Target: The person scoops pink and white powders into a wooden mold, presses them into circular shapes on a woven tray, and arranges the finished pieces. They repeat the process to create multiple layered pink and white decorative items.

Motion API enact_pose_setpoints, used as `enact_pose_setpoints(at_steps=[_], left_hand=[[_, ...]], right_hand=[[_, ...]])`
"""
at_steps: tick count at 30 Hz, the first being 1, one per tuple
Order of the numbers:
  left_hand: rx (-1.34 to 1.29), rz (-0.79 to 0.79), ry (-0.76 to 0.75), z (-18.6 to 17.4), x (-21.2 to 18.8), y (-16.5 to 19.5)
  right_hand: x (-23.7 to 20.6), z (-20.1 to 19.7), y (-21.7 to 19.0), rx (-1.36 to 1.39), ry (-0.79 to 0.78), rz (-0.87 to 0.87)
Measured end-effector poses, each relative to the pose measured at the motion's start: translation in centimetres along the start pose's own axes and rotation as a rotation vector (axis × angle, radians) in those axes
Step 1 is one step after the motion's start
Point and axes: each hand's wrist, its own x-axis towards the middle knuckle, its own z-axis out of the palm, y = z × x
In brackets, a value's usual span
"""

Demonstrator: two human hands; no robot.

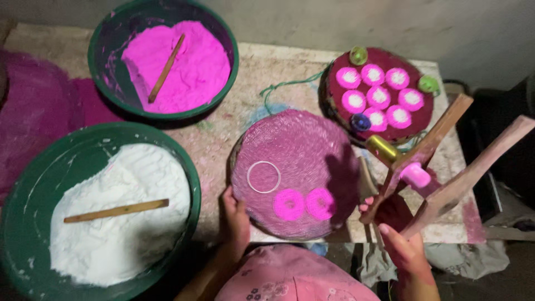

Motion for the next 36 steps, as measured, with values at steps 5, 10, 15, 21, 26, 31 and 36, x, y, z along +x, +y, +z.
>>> enact_pose_setpoints(at_steps=[5,10,15,21,26,31,36], left_hand=[[0.748,0.522,-0.036,-1.5,-4.6,2.8],[1.125,0.671,-0.441,0.0,-3.7,7.0],[1.19,0.69,-0.536,2.1,-3.6,7.2],[1.164,0.715,-0.573,2.0,-3.9,6.2],[1.119,0.75,-0.564,2.5,-3.4,6.0],[-0.06,0.105,-0.651,4.7,2.1,8.7],[-1.081,-0.289,-1.079,5.6,4.9,12.5]], right_hand=[[1.3,2.4,1.4,0.085,-0.069,0.023],[1.8,4.2,2.1,0.095,-0.155,0.017],[1.3,5.0,2.3,-0.031,-0.134,0.056],[-0.3,4.6,2.6,-0.102,-0.139,0.097],[-0.1,4.4,2.3,-0.182,-0.174,0.151],[2.0,4.5,1.3,-0.088,-0.512,0.321],[4.0,6.2,0.9,0.21,-0.8,0.888]])
